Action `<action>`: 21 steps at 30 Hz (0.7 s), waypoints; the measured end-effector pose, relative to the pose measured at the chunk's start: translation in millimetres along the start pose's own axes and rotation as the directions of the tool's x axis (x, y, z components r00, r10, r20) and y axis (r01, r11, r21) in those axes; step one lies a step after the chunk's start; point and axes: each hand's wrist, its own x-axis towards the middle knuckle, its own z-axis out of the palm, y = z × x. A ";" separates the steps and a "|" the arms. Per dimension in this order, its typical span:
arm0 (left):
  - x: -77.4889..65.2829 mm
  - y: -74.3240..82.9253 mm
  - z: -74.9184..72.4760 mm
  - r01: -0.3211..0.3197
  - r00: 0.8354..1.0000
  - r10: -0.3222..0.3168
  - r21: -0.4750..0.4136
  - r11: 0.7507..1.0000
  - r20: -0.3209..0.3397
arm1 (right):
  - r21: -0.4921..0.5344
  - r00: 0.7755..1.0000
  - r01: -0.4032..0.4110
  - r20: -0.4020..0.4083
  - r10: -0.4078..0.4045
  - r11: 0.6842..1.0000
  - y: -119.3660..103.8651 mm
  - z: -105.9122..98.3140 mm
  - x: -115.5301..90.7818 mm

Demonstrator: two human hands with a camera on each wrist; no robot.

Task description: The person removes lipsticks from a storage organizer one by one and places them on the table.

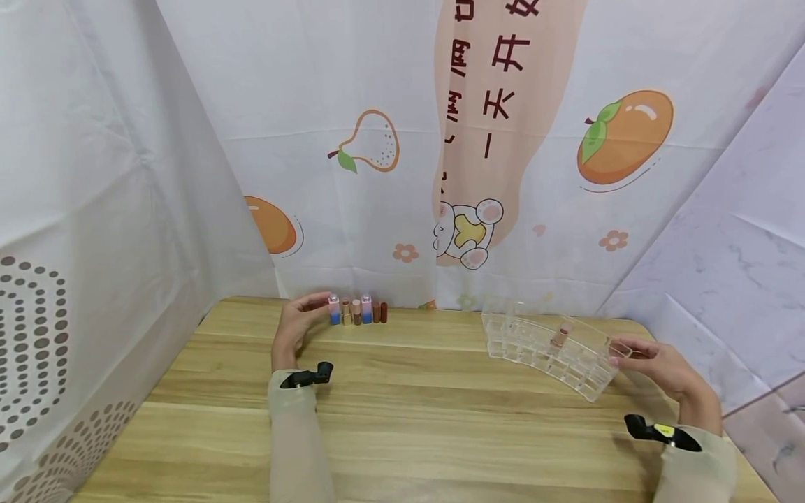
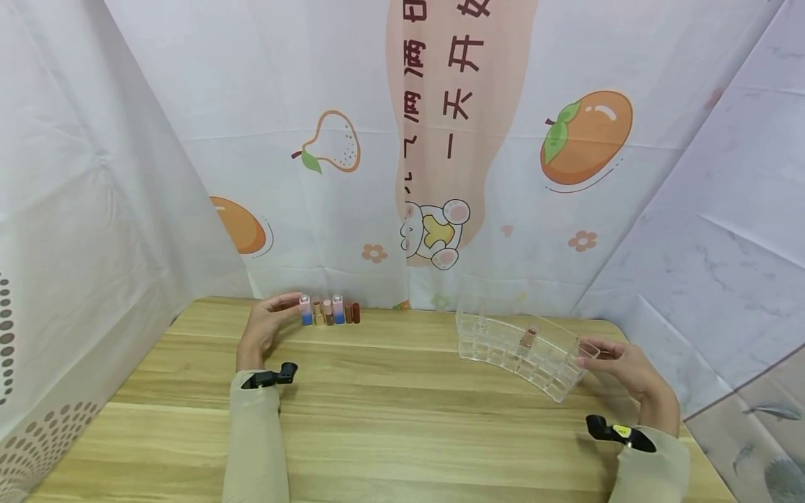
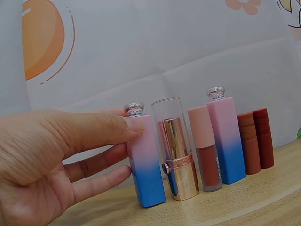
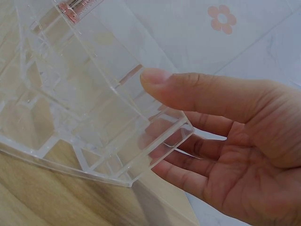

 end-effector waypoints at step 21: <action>-1.0 -2.4 -2.1 0.004 1.000 -0.003 -0.036 0.999 0.021 | 0.021 1.000 0.013 -0.001 -0.013 1.000 2.9 -0.7 1.1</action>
